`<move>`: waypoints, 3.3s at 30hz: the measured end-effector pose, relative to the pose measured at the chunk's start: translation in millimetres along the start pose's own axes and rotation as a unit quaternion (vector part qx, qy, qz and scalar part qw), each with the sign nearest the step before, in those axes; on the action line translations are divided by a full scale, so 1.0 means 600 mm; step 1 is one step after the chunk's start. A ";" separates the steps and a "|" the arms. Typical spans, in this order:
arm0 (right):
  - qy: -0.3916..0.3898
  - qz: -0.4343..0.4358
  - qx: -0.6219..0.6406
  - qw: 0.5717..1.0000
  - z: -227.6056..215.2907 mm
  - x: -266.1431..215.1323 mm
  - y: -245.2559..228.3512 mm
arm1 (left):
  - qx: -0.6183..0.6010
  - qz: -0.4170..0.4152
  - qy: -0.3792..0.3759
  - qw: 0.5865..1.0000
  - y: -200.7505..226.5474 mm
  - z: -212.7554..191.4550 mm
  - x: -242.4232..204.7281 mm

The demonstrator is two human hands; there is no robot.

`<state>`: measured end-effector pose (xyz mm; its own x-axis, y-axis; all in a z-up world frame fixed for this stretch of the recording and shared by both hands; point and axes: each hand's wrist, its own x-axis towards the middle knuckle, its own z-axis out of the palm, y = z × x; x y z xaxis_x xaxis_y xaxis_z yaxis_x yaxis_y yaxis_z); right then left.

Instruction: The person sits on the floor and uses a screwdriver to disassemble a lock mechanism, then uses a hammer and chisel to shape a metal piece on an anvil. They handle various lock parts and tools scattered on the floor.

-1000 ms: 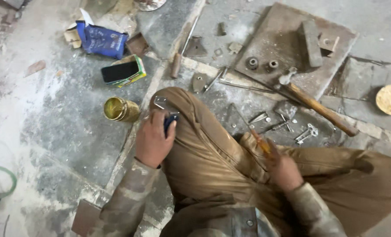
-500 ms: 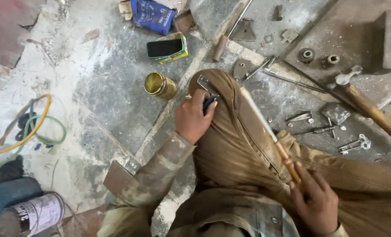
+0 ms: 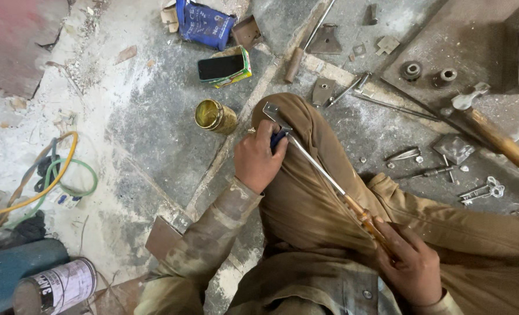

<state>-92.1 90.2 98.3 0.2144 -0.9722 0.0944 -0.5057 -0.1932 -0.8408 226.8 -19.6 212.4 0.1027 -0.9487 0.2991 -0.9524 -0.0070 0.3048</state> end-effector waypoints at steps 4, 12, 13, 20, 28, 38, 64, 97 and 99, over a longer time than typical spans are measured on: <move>-0.022 0.032 0.037 0.999 -0.004 0.003 0.011 | -0.010 0.001 0.002 1.000 -0.001 0.005 0.000; -0.054 0.063 0.065 0.994 -0.042 0.043 -0.018 | -0.008 -0.007 -0.001 1.000 -0.002 0.006 0.000; -0.052 0.049 0.069 0.995 -0.046 0.045 -0.019 | -0.009 -0.007 -0.002 1.000 -0.003 0.007 0.000; -0.094 0.044 -0.062 0.993 -0.022 0.019 0.045 | -0.030 0.004 -0.026 0.999 -0.008 0.007 0.002; -0.288 0.132 -0.160 0.935 -0.027 0.057 0.075 | -0.005 0.019 -0.004 1.000 -0.003 0.003 -0.001; -0.351 0.261 0.168 0.884 -0.014 0.131 0.050 | -0.001 0.048 0.000 0.999 -0.003 0.002 0.011; -0.241 -0.029 -0.263 0.934 0.001 0.145 -0.057 | -0.025 0.082 -0.022 0.996 -0.015 0.003 0.021; -0.359 0.405 0.268 0.797 -0.059 0.206 -0.007 | 0.012 0.064 -0.028 0.997 -0.009 0.003 0.014; -0.225 0.424 0.350 0.804 -0.092 0.170 0.033 | 0.028 0.048 -0.030 0.998 -0.009 0.003 0.009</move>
<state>-126.5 -20.0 120.5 0.4001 -0.5380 -0.7419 -0.0696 0.7894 -0.6100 232.0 -25.2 211.0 -0.0058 -0.9632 0.2687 -0.9718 0.0687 0.2254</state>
